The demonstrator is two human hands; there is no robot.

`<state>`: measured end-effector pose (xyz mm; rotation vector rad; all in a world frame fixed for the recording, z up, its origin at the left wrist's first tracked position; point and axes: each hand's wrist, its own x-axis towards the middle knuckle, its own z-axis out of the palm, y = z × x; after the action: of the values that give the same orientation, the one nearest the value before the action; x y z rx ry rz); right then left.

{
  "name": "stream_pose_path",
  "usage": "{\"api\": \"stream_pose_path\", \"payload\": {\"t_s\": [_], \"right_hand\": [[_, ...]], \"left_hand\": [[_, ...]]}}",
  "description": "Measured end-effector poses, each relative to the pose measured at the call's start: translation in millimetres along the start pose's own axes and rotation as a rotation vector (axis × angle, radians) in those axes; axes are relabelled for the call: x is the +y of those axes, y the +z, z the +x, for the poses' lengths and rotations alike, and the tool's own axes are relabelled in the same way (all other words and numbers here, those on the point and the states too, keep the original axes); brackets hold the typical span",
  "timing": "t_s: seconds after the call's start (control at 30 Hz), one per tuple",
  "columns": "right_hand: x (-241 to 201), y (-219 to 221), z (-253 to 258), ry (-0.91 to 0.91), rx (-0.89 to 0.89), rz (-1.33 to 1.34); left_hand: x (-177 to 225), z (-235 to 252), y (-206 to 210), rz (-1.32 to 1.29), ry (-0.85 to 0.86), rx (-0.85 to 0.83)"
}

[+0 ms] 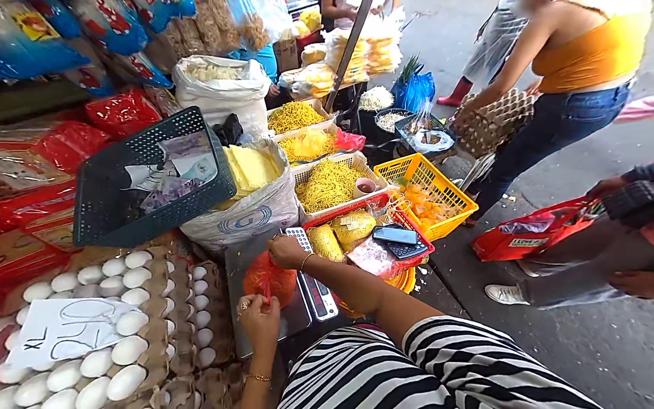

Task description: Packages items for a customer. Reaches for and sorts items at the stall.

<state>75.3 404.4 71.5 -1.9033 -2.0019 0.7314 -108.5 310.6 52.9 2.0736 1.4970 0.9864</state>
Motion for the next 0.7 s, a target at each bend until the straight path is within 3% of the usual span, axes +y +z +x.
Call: {"api": "stream_pose_path", "payload": {"t_s": [0.37,0.5,0.6,0.7], "right_hand": [[-3,17,14,0.196,-0.097,0.017],[-3,7,5,0.221,-0.078,0.091],[-9,-27,-17,0.007,0.014,0.203],[-35,-47,-42,-0.303,0.009,0.172]], "left_hand": [[-28,-25,4,-0.082,-0.067,-0.054],[-29,-16,-19,-0.289,-0.267,-0.116],[-22,14,-44,-0.522,-0.317,-0.087],[-1,47,-47,-0.612,-0.187,-0.153]]}}
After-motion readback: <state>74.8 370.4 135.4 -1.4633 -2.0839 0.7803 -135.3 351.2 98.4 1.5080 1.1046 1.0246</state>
